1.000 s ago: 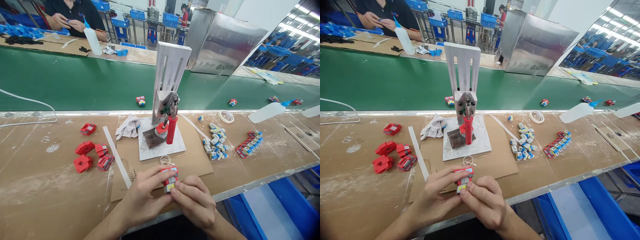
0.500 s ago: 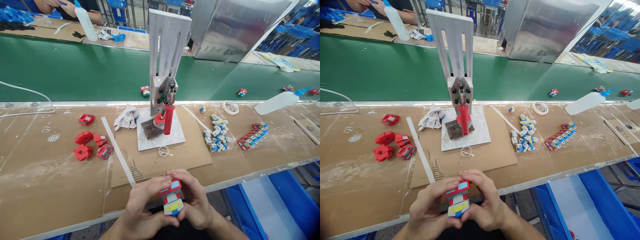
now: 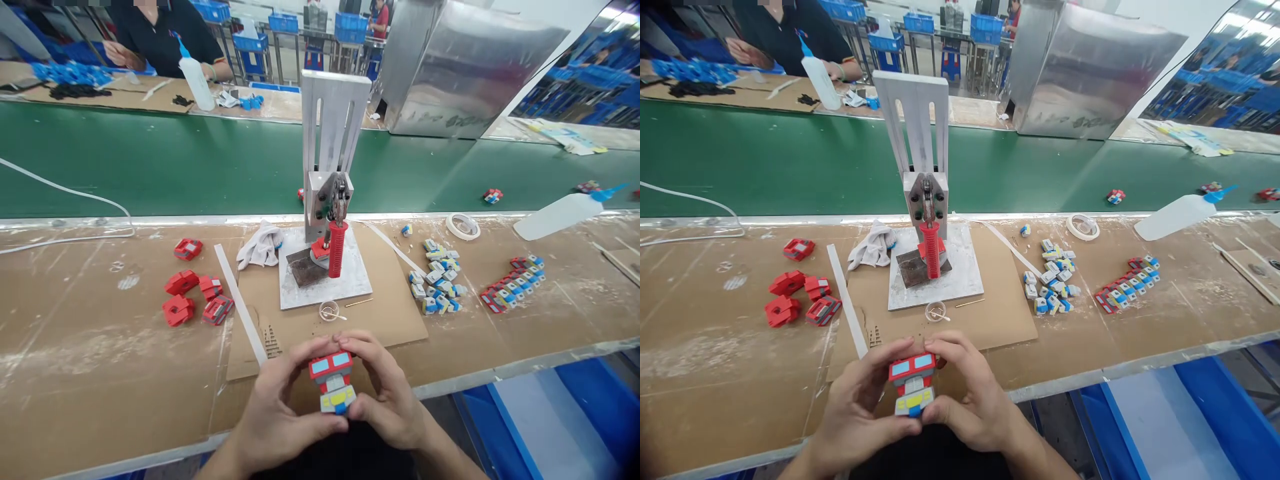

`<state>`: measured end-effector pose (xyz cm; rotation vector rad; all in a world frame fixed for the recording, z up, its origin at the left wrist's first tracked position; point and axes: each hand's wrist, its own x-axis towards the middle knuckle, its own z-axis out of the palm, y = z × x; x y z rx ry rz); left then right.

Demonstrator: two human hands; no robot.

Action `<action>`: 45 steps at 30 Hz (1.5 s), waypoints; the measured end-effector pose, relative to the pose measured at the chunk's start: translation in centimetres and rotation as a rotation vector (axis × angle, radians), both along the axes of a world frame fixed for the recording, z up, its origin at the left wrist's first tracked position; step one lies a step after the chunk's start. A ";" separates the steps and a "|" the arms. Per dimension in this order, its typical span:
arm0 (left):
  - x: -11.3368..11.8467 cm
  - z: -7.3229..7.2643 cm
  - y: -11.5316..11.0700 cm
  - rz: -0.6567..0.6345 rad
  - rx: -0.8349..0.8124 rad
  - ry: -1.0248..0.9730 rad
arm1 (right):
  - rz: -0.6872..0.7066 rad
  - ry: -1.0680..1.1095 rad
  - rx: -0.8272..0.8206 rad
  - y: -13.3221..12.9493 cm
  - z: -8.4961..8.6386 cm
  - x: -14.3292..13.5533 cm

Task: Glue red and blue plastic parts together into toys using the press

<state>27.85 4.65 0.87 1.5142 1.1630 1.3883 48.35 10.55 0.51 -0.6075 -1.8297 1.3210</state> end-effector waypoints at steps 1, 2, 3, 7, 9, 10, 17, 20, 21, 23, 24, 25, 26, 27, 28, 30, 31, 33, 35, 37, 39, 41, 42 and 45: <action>-1.3 0.5 0.8 -0.024 0.029 0.065 | -0.022 0.009 0.033 0.7 0.4 0.3; -2.9 1.3 1.9 -0.021 0.042 0.155 | -0.061 0.035 0.073 1.6 1.0 0.6; -4.5 2.3 3.1 -0.013 0.028 0.273 | -0.107 0.064 0.116 2.7 1.6 0.8; -9.2 6.7 8.3 -0.110 -0.056 0.690 | -0.108 -0.055 0.258 7.1 4.3 0.5; -9.5 8.0 10.5 -0.238 -0.114 0.810 | -0.013 -0.181 0.277 8.7 5.1 -0.6; -9.2 8.3 11.4 -0.300 -0.137 0.852 | 0.019 -0.214 0.275 9.3 5.2 -1.3; -6.0 6.9 15.5 -0.431 -0.234 1.036 | 0.121 -0.217 0.246 11.7 4.2 -3.5; -6.0 6.4 15.9 -0.424 -0.241 1.040 | 0.124 -0.235 0.271 11.1 4.3 -3.2; -6.1 6.3 16.0 -0.421 -0.232 1.035 | 0.112 -0.201 0.269 10.7 4.4 -3.1; -6.3 6.1 16.1 -0.418 -0.210 1.022 | 0.091 -0.058 0.258 9.7 5.2 -2.8; -6.4 6.0 16.1 -0.419 -0.200 1.013 | 0.085 0.037 0.258 9.3 5.9 -2.8; -6.6 5.9 16.2 -0.426 -0.190 1.003 | 0.079 0.124 0.263 9.0 6.8 -2.8; -6.7 5.8 16.3 -0.432 -0.184 0.996 | 0.064 0.189 0.273 9.0 8.0 -2.9; -6.8 5.7 16.4 -0.435 -0.181 0.990 | 0.042 0.224 0.288 9.2 9.4 -3.2; -6.9 5.7 16.5 -0.435 -0.178 0.984 | 0.014 0.229 0.305 9.7 11.0 -3.6; -7.2 5.8 16.6 -0.429 -0.172 0.971 | -0.047 0.192 0.328 11.5 14.3 -4.9; -7.4 6.0 16.6 -0.428 -0.167 0.964 | -0.058 0.171 0.331 12.6 15.8 -5.6; -7.9 6.4 16.5 -0.446 -0.145 0.943 | -0.061 0.134 0.327 14.8 18.1 -6.9; -8.7 6.9 16.3 -0.481 -0.120 0.889 | -0.070 0.116 0.358 16.2 18.8 -7.7; -9.8 7.3 15.9 -0.519 -0.106 0.792 | -0.092 0.166 0.404 16.2 17.8 -7.6; -10.8 7.4 15.5 -0.569 -0.096 0.650 | -0.149 0.270 0.416 15.0 15.0 -6.8; -11.5 7.4 15.1 -0.631 -0.080 0.482 | -0.244 0.321 0.368 13.3 11.4 -5.6; -11.7 7.4 14.9 -0.664 -0.074 0.400 | -0.270 0.287 0.326 12.4 9.5 -5.0; -11.1 7.6 14.8 -0.735 -0.084 0.239 | -0.197 0.122 0.132 10.1 5.2 -4.2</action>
